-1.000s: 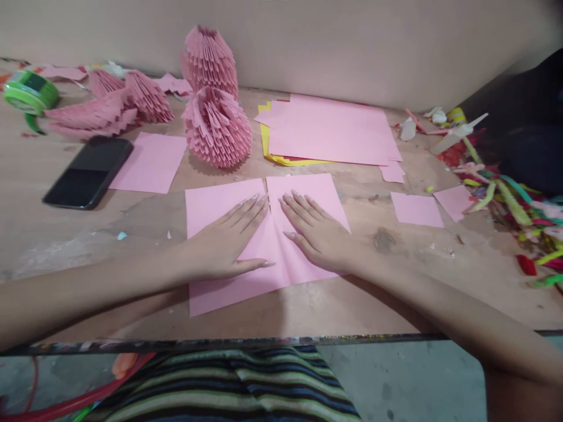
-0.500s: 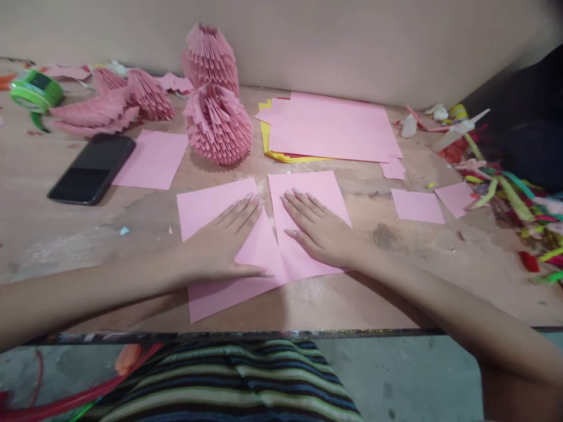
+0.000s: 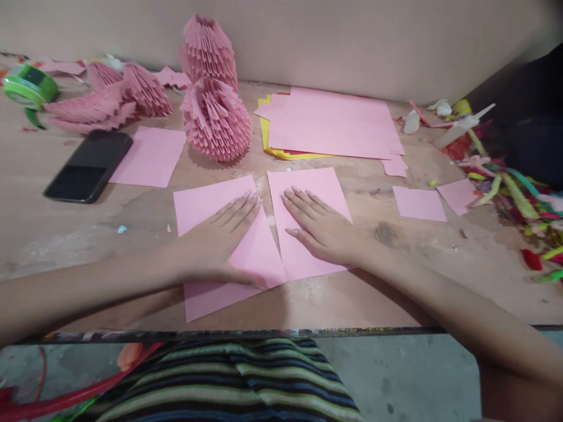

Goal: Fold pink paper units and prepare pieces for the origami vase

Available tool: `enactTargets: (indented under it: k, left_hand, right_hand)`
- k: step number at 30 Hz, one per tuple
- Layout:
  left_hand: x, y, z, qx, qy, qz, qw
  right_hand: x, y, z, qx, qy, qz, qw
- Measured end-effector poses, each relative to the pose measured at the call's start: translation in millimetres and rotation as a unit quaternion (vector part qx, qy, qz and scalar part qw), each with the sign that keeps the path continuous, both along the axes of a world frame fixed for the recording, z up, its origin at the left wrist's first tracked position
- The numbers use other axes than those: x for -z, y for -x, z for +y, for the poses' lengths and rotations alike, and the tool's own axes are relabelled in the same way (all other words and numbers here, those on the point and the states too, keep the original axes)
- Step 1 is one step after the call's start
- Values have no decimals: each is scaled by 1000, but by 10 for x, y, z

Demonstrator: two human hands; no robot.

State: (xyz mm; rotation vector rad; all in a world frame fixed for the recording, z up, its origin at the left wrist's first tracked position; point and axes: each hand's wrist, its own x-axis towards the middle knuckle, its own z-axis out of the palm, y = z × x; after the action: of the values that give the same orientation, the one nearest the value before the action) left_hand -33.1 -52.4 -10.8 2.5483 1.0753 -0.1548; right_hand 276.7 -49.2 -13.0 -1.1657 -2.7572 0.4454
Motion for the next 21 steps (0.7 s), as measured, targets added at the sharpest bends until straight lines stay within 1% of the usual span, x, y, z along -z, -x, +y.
enactTargets:
  k: [4, 11, 14, 18, 21]
  left_hand:
    - [-11, -13, 7, -2, 1, 3, 1000]
    - [89, 49, 20, 13, -20, -18, 1000]
    - [94, 89, 37, 15, -24, -23, 999]
    - [36, 253, 62, 38, -52, -44, 997]
    - [61, 460, 61, 1, -95, -30, 995]
  right_hand:
    - [-8, -16, 4, -5, 3, 8, 1000]
    - [23, -80, 28, -17, -6, 17, 1000]
    - [29, -130, 51, -26, -6, 13, 1000]
    - [8, -181, 70, -32, 9, 9, 999]
    - [-40, -170, 75, -34, 36, 13, 999]
